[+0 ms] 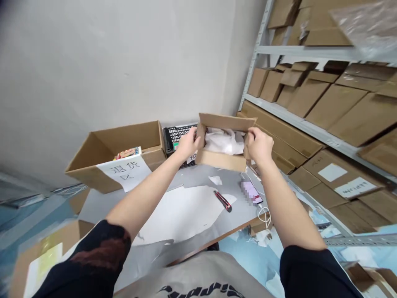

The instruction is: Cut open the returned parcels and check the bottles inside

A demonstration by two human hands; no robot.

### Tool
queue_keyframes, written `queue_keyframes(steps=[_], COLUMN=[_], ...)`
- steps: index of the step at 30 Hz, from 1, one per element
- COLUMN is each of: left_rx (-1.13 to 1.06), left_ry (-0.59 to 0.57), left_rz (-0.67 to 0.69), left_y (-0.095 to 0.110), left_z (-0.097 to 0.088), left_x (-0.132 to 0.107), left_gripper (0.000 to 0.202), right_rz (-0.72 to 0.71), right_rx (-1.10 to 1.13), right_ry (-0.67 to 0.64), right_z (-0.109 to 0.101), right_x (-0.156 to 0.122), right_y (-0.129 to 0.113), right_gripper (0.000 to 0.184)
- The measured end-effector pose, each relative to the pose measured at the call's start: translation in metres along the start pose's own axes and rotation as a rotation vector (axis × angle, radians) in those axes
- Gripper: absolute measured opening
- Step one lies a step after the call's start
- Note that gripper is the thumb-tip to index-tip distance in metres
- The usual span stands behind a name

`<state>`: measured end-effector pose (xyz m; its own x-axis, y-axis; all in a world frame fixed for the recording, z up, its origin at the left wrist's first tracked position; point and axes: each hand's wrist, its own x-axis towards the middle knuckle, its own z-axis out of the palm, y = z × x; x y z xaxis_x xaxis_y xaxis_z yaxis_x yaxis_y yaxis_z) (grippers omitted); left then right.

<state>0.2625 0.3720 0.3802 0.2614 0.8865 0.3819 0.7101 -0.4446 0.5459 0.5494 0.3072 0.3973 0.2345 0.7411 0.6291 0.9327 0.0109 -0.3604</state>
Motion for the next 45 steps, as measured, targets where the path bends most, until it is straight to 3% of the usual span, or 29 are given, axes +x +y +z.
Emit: queue_keyframes(steps=[3, 5, 8, 12, 15, 18, 21, 24, 27, 29, 34, 37, 41, 45], left_rx=[-0.095, -0.115, -0.104, -0.082, -0.068, -0.029, -0.01, 0.002, 0.015, 0.038, 0.103, 0.196, 0.295, -0.045], left_ry=[-0.121, -0.156, -0.156, -0.181, -0.235, -0.28, -0.352, -0.375, -0.351, -0.288, 0.066, 0.26, 0.39, 0.43], left_rz=[0.057, 0.165, 0.293, 0.234, 0.197, 0.138, 0.014, -0.205, -0.377, -0.467, -0.53, -0.628, -0.932, -1.17], left_y=[0.03, 0.042, 0.044, 0.023, -0.005, -0.045, -0.095, -0.137, -0.152, -0.152, -0.163, -0.185, -0.224, -0.249], left_z=[0.031, 0.047, 0.057, 0.05, 0.038, 0.029, 0.024, 0.018, 0.005, -0.009, -0.074, -0.117, -0.152, -0.161], left_x=[0.062, 0.076, 0.063, 0.023, -0.014, -0.073, -0.157, -0.256, -0.345, -0.385, -0.432, -0.466, -0.524, -0.56], left_gripper=[0.066, 0.07, 0.067, 0.062, 0.061, 0.061, 0.06, 0.057, 0.054, 0.053, 0.043, 0.039, 0.052, 0.073], right_rz=[0.08, 0.091, -0.029, -0.175, -0.162, -0.07, 0.032, 0.041, -0.037, -0.146, -0.299, -0.363, -0.298, 0.032], right_rx=[-0.046, -0.056, -0.011, 0.086, 0.16, 0.226, 0.254, 0.336, 0.548, 0.726, 1.064, 1.128, 1.023, 0.978], right_ry=[-0.074, -0.174, -0.36, -0.507, -0.563, -0.647, -0.764, -0.877, -1.054, -1.187, -1.402, -1.473, -1.484, -1.567], right_z=[-0.002, 0.006, 0.026, 0.057, 0.077, 0.089, 0.093, 0.103, 0.126, 0.145, 0.175, 0.181, 0.193, 0.204], right_x=[0.04, 0.045, 0.024, -0.017, -0.039, -0.066, -0.108, -0.169, -0.235, -0.275, -0.355, -0.385, -0.413, -0.436], right_y=[0.028, 0.038, 0.034, 0.009, -0.003, 0.0, 0.006, -0.01, -0.061, -0.112, -0.266, -0.337, -0.386, -0.406], right_gripper=[0.051, 0.058, 0.06, 0.064, 0.06, 0.048, 0.042, 0.041, 0.04, 0.043, 0.053, 0.06, 0.067, 0.075])
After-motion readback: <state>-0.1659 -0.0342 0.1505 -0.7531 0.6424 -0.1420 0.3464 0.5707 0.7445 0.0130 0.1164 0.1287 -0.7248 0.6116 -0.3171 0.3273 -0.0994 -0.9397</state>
